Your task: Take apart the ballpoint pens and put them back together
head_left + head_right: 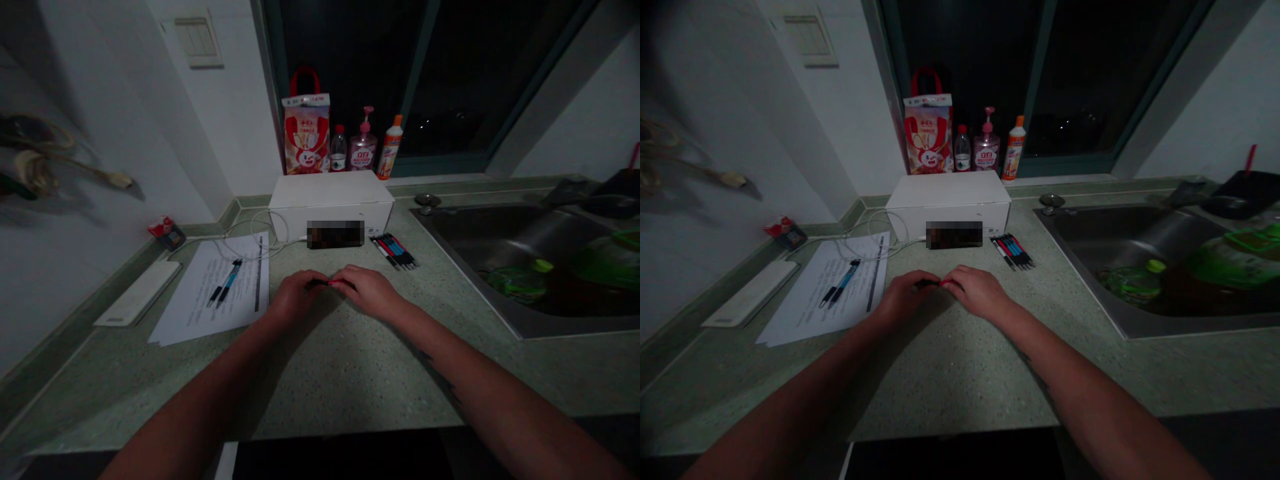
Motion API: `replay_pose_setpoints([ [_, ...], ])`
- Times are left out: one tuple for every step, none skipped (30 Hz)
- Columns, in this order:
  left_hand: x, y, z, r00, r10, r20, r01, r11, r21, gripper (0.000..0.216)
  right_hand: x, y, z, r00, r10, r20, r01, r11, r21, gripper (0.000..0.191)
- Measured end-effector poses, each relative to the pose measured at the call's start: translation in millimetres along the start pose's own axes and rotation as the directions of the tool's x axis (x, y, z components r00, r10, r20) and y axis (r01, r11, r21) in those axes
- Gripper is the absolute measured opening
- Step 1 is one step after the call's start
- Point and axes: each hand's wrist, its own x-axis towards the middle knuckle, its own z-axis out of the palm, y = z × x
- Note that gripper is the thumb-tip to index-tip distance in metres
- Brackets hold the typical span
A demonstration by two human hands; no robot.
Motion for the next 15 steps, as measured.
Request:
replay_pose_setpoints([
  [0.0,-0.5,-0.1,1.000,0.013,-0.002,-0.013,1.000,0.002,0.018,0.4,-0.6,0.2,1.000,0.004,0.008,-0.004,1.000,-0.012,0.022],
  [0.0,-1.4,-0.1,1.000,0.024,-0.004,-0.024,1.000,0.005,0.018,0.7,-1.5,0.3,1.000,0.014,0.020,-0.014,1.000,-0.021,0.025],
  [0.0,-2.5,-0.1,0.999,0.032,-0.006,-0.032,0.999,0.009,0.018,0.9,-2.8,0.4,0.999,0.028,0.036,-0.027,0.999,-0.028,0.027],
  [0.0,-3.7,0.0,0.999,0.039,-0.010,-0.039,0.999,0.016,0.018,1.0,-4.2,0.3,0.998,0.040,0.052,-0.038,0.999,-0.031,0.029],
  [0.0,-4.9,0.3,0.999,0.045,-0.012,-0.045,0.999,0.023,0.018,0.9,-5.6,0.1,0.997,0.050,0.065,-0.048,0.998,-0.030,0.030],
  [-0.1,-5.9,0.7,0.999,0.051,-0.018,-0.051,0.998,0.029,0.018,0.6,-6.9,-0.2,0.996,0.058,0.072,-0.057,0.998,-0.023,0.029],
  [-0.2,-6.6,1.1,0.998,0.056,-0.026,-0.055,0.998,0.033,0.018,0.3,-8.0,-0.7,0.995,0.069,0.069,-0.068,0.998,-0.011,0.026],
  [-0.4,-7.1,1.7,0.998,0.059,-0.032,-0.058,0.998,0.034,0.018,0.0,-8.8,-1.3,0.995,0.083,0.059,-0.084,0.996,0.001,0.022],
  [-0.7,-7.3,2.2,0.997,0.062,-0.039,-0.060,0.998,0.034,0.018,-0.3,-9.3,-1.9,0.994,0.099,0.046,-0.100,0.995,0.014,0.020],
  [-0.9,-7.2,2.5,0.997,0.066,-0.044,-0.064,0.997,0.033,0.018,-0.4,-9.6,-2.6,0.993,0.114,0.036,-0.115,0.993,0.022,0.020],
  [-1.2,-6.8,2.7,0.996,0.073,-0.046,-0.071,0.997,0.031,0.017,-0.4,-9.7,-3.2,0.992,0.123,0.033,-0.124,0.992,0.024,0.020],
  [-1.4,-6.3,2.8,0.996,0.082,-0.046,-0.081,0.996,0.031,0.017,-0.2,-9.6,-3.6,0.992,0.120,0.038,-0.121,0.993,0.016,0.018],
  [-1.6,-5.8,2.7,0.995,0.092,-0.042,-0.091,0.995,0.031,0.017,0.1,-9.4,-3.8,0.993,0.108,0.049,-0.108,0.994,0.001,0.018],
  [-1.7,-5.4,2.6,0.994,0.101,-0.038,-0.100,0.995,0.030,0.017,0.5,-9.2,-3.7,0.994,0.091,0.062,-0.090,0.996,-0.016,0.022],
  [-1.8,-5.2,2.5,0.994,0.105,-0.032,-0.104,0.994,0.029,0.017,0.7,-8.9,-3.4,0.995,0.074,0.072,-0.072,0.997,-0.030,0.027],
])
